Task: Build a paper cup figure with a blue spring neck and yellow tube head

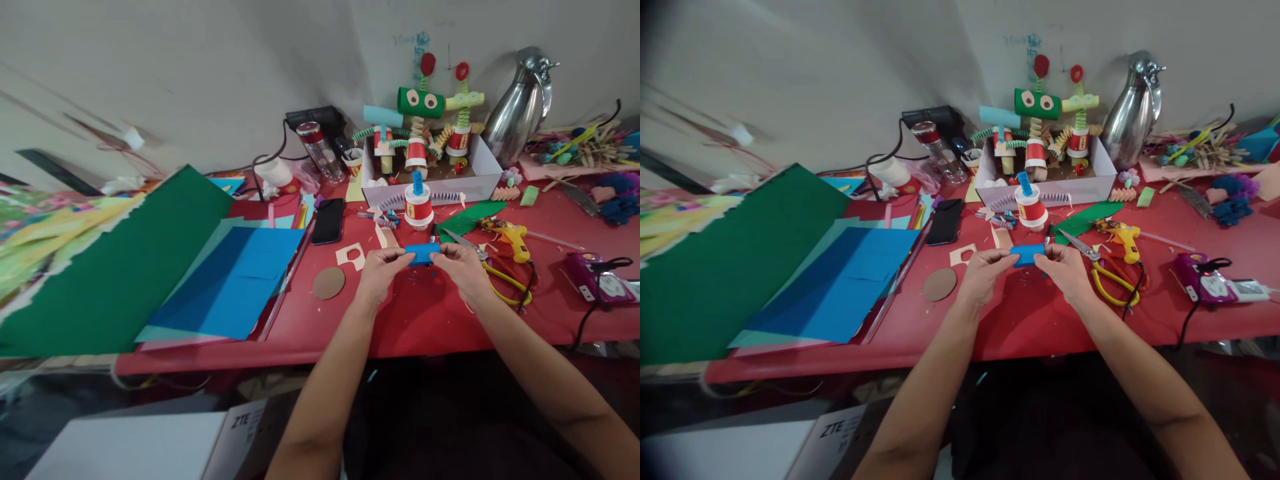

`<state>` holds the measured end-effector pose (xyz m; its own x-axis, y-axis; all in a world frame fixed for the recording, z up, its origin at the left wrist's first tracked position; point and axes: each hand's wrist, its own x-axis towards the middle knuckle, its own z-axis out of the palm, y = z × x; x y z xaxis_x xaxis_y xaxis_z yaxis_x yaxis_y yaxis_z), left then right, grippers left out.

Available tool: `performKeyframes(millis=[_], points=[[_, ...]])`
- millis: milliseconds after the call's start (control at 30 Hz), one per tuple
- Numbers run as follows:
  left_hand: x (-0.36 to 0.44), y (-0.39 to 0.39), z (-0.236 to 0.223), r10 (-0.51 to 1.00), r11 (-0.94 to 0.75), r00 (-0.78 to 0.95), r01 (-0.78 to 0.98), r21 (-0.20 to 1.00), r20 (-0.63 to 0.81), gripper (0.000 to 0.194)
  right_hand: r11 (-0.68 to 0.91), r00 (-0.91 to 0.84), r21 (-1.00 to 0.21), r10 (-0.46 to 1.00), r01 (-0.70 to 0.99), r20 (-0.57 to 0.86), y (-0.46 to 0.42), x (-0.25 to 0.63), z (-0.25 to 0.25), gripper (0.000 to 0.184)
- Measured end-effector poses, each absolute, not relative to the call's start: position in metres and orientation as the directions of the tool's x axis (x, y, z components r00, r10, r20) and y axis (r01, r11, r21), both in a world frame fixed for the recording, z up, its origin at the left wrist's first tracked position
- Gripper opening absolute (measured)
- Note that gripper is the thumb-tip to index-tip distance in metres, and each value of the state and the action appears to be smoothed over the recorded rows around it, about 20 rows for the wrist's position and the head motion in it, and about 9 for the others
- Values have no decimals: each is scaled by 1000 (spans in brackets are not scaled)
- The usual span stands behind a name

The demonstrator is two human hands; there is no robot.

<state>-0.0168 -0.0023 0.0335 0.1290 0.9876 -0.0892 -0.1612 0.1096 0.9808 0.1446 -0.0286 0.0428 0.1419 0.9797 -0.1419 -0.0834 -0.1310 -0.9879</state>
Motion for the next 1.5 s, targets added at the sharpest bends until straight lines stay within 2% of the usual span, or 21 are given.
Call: performKeyframes(millis=[567, 700, 867, 1000, 1167, 1333, 1500], points=[[-21, 1, 28, 972, 114, 218, -116, 987, -86, 16, -79, 198, -996, 976, -41, -86, -28, 146, 44, 24], [-22, 2, 26, 970, 111, 228, -114, 987, -83, 16, -41, 177, -998, 984, 51, -31, -29, 147, 45, 22], [-27, 4, 27, 962, 109, 262, -97, 989, -80, 22, 104, 167, -967, 975, 234, 145, -30, 150, 46, 18], [-33, 7, 29, 945, 1, 326, -73, 997, 23, 36, 244, 146, -896, 938, 370, 315, -30, 153, 47, 17], [-37, 8, 35, 914, -225, 366, 104, 969, 173, 42, 470, -50, -712, 850, 522, 525, -31, 153, 45, 17], [-36, 7, 34, 839, -208, 538, 166, 964, 88, 36, 595, -188, -543, 758, 593, 624, -32, 151, 39, 16], [-36, 9, 29, 861, -177, 499, 125, 976, 93, 31, 593, -184, -549, 760, 590, 623, -32, 150, 38, 13]])
